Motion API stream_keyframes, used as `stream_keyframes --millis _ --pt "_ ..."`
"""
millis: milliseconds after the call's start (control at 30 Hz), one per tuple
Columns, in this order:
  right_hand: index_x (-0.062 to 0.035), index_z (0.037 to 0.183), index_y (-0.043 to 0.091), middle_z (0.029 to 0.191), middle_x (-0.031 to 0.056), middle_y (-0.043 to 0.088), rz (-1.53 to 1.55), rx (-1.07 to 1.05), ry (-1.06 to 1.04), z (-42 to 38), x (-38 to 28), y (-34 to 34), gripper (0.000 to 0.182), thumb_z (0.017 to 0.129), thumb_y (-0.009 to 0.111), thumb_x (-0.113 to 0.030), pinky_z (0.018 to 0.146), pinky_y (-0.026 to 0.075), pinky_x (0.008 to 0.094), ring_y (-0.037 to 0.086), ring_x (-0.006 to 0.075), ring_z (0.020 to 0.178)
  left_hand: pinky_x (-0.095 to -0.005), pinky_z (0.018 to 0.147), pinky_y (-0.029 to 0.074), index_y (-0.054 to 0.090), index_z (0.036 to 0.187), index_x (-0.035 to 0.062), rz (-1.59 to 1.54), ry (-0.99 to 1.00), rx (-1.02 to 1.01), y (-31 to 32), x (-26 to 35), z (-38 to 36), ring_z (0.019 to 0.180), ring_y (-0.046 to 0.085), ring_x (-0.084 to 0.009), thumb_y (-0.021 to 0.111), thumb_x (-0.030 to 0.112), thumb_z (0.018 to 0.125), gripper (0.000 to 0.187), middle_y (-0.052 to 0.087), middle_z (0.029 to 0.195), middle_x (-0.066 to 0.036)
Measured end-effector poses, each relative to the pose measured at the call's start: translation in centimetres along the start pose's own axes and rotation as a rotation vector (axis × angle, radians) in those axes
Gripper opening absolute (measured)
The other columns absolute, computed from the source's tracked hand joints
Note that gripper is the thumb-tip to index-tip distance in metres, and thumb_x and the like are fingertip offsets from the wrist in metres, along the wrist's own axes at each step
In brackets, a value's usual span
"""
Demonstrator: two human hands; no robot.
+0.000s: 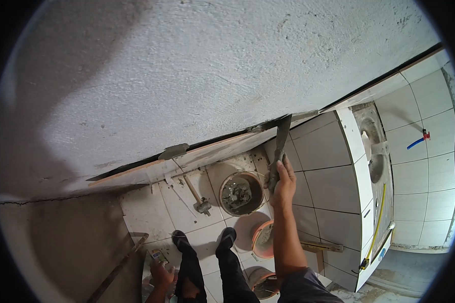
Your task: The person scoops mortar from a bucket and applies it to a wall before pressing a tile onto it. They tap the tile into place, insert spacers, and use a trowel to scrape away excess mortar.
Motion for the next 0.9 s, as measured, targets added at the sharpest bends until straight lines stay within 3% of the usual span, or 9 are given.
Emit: stream_keyframes --millis 100,233,400,467,533,633,733,800,900 --pt "-0.0021 0.128 0.045 0.068 0.0038 0.054 0.008 -0.040 0.016 -2.3 0.7 2.2 0.041 0.088 0.050 -0.013 0.035 0.039 0.0239 0.049 0.0103 0.045 -0.0448 0.089 0.037 0.064 0.090 0.0047 0.037 0.079 0.021 0.0 0.1 -0.3 0.100 0.048 -0.0358 0.074 0.025 0.067 0.032 0.053 0.102 -0.018" --pt "-0.0015 0.129 0.043 0.069 0.0032 0.055 -0.012 -0.128 0.046 -4.6 3.8 2.9 0.042 0.088 0.049 -0.011 0.035 0.040 0.0239 0.050 0.0108 0.045 -0.0437 0.090 0.038 0.065 0.089 0.0065 -0.023 -0.030 -0.001 -0.7 0.2 -0.5 0.102 0.047 -0.0350 0.074 0.024 0.067 0.030 0.053 0.103 -0.016" --pt "-0.0012 0.122 0.038 0.082 0.0147 0.057 0.334 -0.313 0.332 -8.5 5.0 4.3 0.042 0.087 0.045 -0.024 0.041 0.048 0.0267 0.056 0.0192 0.051 -0.0433 0.089 0.039 0.064 0.088 0.0068 0.006 0.023 0.059 -0.8 0.1 -0.1 0.101 0.047 -0.0337 0.075 0.023 0.066 0.029 0.053 0.102 -0.015" --pt "0.0009 0.122 0.039 0.082 0.0148 0.057 0.335 -0.368 0.382 -9.2 5.4 3.4 0.044 0.087 0.046 -0.024 0.044 0.049 0.0275 0.056 0.0190 0.053 -0.0434 0.088 0.039 0.064 0.088 0.0067 0.009 0.002 0.045 -1.1 -0.2 0.1 0.101 0.048 -0.0337 0.075 0.023 0.065 0.030 0.053 0.101 -0.015" --pt "0.0034 0.124 0.039 0.082 0.0152 0.056 0.261 -0.481 0.379 -9.7 5.8 2.7 0.050 0.085 0.049 -0.026 0.045 0.047 0.0283 0.055 0.0191 0.053 -0.0446 0.094 0.036 0.064 0.098 0.0056 -0.014 -0.065 -0.089 -0.2 -1.3 -0.1 0.110 0.044 -0.0366 0.072 0.029 0.068 0.038 0.048 0.116 -0.018" --pt "0.0040 0.125 0.038 0.082 0.0155 0.057 0.226 -0.542 0.381 -10.6 6.2 2.8 0.053 0.084 0.051 -0.027 0.045 0.046 0.0272 0.055 0.0195 0.053 -0.0443 0.094 0.037 0.064 0.093 0.0044 -0.009 -0.055 -0.066 -1.9 -0.4 0.8 0.108 0.046 -0.0359 0.072 0.027 0.067 0.036 0.050 0.112 -0.017" --pt "0.0008 0.123 0.040 0.081 0.0157 0.058 0.286 -0.515 0.351 -11.4 7.7 3.7 0.050 0.084 0.054 -0.026 0.046 0.046 0.0266 0.056 0.0202 0.053 -0.0445 0.094 0.037 0.062 0.094 0.0028 -0.127 -0.007 0.100 -0.5 -2.3 3.4 0.106 0.047 -0.0351 0.071 0.026 0.067 0.037 0.052 0.109 -0.018" --pt "-0.0048 0.121 0.042 0.080 0.0157 0.058 0.384 -0.438 0.361 -11.7 9.6 2.0 0.040 0.086 0.052 -0.022 0.046 0.046 0.0270 0.056 0.0208 0.053 -0.0446 0.094 0.036 0.060 0.098 0.0017 -0.083 -0.090 0.056 -3.1 -0.7 4.9 0.106 0.048 -0.0347 0.071 0.024 0.067 0.040 0.053 0.108 -0.018" --pt "-0.0068 0.119 0.046 0.079 0.0119 0.060 0.095 -0.136 0.405 -9.6 13.3 -4.6 0.034 0.088 0.051 -0.020 0.046 0.047 0.0267 0.056 0.0196 0.051 -0.0456 0.094 0.036 0.059 0.099 0.0008 -0.177 0.061 0.114 -6.9 1.5 6.3 0.107 0.048 -0.0360 0.071 0.023 0.067 0.040 0.054 0.106 -0.019"
Point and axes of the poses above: each hand's wrist, its own z-axis towards the middle knuckle, its own y-axis out of the palm, x = y × z, the point moved 6 cm from there along z, towards the middle knuckle
